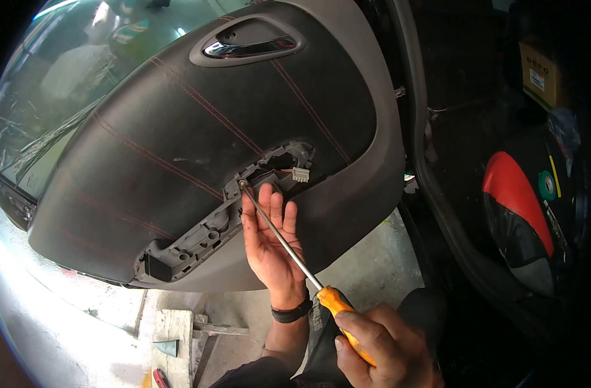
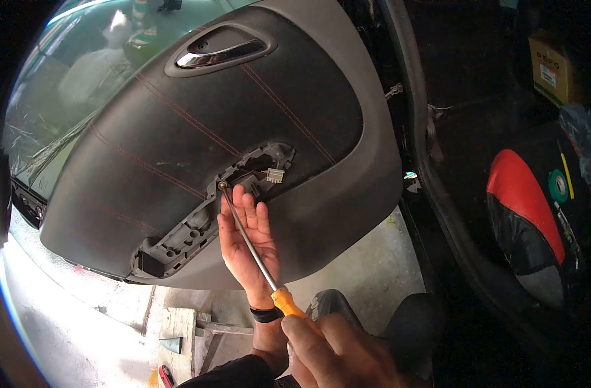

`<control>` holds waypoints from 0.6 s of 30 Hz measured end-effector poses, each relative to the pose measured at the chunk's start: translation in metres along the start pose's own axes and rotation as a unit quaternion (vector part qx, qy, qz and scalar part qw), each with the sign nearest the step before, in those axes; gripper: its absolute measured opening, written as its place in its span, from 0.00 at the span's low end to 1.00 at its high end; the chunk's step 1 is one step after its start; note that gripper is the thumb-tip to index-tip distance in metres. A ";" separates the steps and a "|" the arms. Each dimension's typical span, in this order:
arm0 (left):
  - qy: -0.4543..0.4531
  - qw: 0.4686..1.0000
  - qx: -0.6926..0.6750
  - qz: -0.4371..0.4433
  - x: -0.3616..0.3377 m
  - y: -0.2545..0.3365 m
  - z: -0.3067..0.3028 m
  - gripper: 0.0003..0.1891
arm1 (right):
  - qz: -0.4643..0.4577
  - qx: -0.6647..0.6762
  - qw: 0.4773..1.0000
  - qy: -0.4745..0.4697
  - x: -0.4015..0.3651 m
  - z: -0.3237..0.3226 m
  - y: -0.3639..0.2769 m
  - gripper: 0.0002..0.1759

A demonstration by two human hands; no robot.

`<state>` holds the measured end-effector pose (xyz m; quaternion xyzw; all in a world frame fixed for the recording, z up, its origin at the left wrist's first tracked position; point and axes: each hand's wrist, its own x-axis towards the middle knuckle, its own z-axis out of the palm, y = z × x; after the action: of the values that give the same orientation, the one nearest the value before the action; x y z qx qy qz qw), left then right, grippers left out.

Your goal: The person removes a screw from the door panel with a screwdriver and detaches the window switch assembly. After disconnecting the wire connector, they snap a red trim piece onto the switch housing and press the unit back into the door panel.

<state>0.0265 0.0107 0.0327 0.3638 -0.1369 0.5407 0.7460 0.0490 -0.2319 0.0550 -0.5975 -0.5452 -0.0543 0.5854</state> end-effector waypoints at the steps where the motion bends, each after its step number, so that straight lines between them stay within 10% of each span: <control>1: -0.001 1.000 -0.001 -0.001 0.000 0.000 0.000 0.21 | 0.001 -0.005 1.000 -0.005 0.000 0.000 0.000 0.19; 18: 0.065 0.994 0.085 0.016 0.001 -0.002 0.006 0.25 | 0.033 -0.038 0.999 -0.020 -0.004 0.004 -0.002 0.21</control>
<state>0.0294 0.0067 0.0365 0.3879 -0.0468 0.5849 0.7108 0.0442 -0.2317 0.0521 -0.6382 -0.5341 -0.0440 0.5528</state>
